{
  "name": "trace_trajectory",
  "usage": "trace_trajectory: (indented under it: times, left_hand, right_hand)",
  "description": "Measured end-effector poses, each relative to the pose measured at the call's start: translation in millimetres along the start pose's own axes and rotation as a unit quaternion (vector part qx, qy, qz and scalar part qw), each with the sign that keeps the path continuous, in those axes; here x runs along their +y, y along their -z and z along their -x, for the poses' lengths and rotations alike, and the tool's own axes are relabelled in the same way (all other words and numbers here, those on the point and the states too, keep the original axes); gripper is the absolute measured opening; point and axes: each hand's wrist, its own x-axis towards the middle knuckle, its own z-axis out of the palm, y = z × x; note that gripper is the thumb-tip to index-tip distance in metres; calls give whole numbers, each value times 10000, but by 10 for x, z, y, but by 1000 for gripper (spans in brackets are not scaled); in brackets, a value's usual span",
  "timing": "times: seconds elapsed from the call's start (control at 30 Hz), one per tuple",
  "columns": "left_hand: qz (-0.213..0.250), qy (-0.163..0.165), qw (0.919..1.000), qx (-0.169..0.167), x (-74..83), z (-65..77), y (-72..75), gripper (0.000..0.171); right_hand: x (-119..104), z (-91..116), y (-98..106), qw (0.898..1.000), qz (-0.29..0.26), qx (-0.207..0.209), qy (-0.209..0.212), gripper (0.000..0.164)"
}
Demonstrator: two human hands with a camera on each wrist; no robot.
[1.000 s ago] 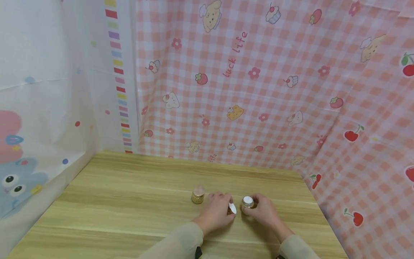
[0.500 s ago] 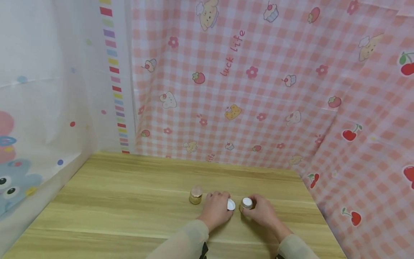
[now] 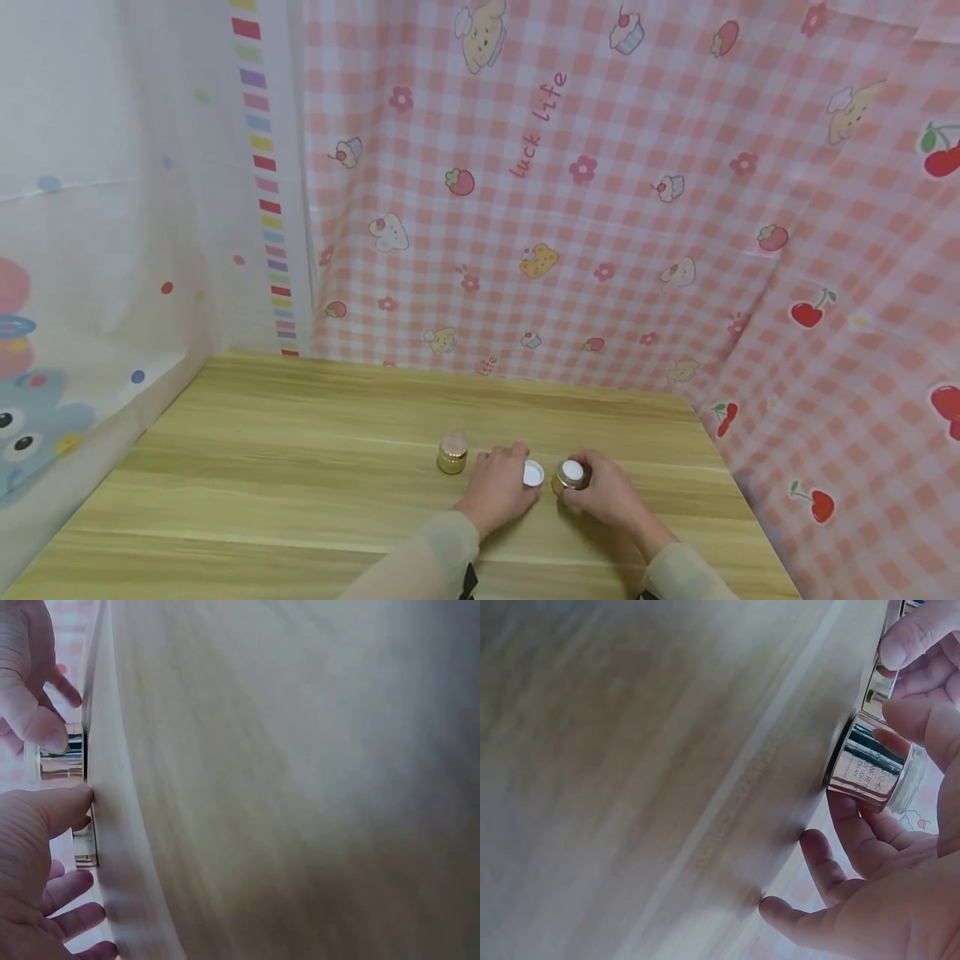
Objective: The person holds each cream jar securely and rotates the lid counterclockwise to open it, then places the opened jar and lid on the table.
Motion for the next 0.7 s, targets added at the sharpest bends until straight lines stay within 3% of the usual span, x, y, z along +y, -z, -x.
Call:
trace_trajectory:
  times: [0.17,0.4,0.57,0.7]
  left_hand:
    - [357,67,9991,-198,-16,88,71,61]
    - [421,-569,9957,-599,-107,490,322,56]
    - [262,-847,9946,-543,-381,877,516,53]
    - [187,-769,9964,-312,-707,1109,716,50]
  right_hand:
    - [-3,42,16,10000,-36,-19,87,68]
    - [31,195,104,9998,11,84,176,78]
    - [-38,351,158,9973,514,381,355,76]
    - [-176,480,161,9891,846,925,766,66]
